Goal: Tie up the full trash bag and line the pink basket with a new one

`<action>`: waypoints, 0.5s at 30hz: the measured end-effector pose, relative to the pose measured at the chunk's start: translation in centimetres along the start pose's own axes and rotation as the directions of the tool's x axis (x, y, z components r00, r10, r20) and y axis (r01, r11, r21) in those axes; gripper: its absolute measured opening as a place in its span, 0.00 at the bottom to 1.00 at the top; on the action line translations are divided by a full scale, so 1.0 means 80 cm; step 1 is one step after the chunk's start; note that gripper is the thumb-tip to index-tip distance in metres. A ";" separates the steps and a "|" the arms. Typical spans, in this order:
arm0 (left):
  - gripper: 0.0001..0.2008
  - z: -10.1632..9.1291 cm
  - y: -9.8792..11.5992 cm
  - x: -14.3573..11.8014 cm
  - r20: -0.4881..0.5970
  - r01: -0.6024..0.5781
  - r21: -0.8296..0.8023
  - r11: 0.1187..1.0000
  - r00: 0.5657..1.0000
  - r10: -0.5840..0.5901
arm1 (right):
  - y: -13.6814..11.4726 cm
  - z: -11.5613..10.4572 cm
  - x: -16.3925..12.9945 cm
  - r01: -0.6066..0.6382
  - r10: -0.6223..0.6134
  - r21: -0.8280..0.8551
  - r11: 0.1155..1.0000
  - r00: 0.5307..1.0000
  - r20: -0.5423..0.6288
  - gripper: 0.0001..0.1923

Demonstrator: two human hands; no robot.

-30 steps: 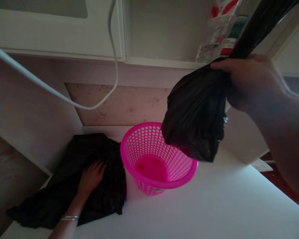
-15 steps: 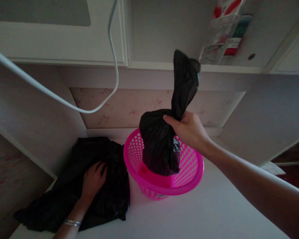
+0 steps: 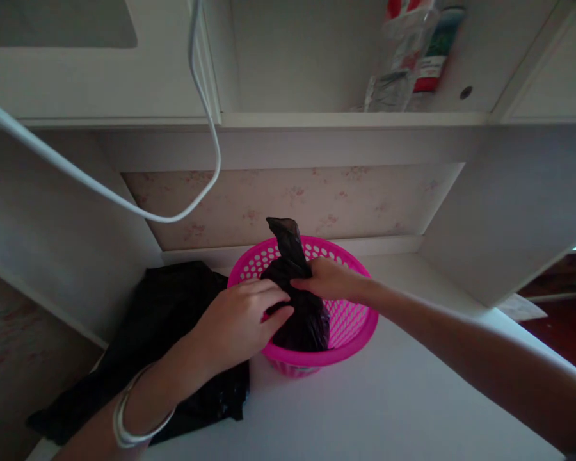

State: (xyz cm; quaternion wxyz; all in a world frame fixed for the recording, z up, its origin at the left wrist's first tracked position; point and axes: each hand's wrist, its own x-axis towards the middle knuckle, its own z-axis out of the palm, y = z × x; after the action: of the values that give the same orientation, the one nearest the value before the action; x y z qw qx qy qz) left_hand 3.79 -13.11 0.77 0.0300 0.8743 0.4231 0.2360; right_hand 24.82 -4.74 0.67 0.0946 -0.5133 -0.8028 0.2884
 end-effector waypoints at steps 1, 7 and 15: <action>0.11 0.004 -0.001 0.014 0.082 0.007 0.021 1.000 0.997 -0.009 | 0.000 -0.001 0.002 -0.016 0.015 0.052 0.999 0.999 0.030 0.14; 0.20 0.028 -0.016 0.059 0.307 0.076 0.159 0.984 0.944 -0.122 | 0.000 0.000 0.006 -0.086 0.013 0.396 0.914 0.983 0.184 0.12; 0.14 0.037 -0.023 0.063 0.288 0.107 0.251 0.962 0.941 -0.180 | 0.021 -0.007 0.001 0.245 -0.238 -0.017 0.969 0.953 0.186 0.12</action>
State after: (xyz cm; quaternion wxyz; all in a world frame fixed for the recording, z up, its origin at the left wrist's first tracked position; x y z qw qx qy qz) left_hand 6.43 -7.70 -0.38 0.0106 0.8644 0.5008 0.0429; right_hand 26.35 -3.92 0.17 0.0448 -0.3843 -0.8704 0.3046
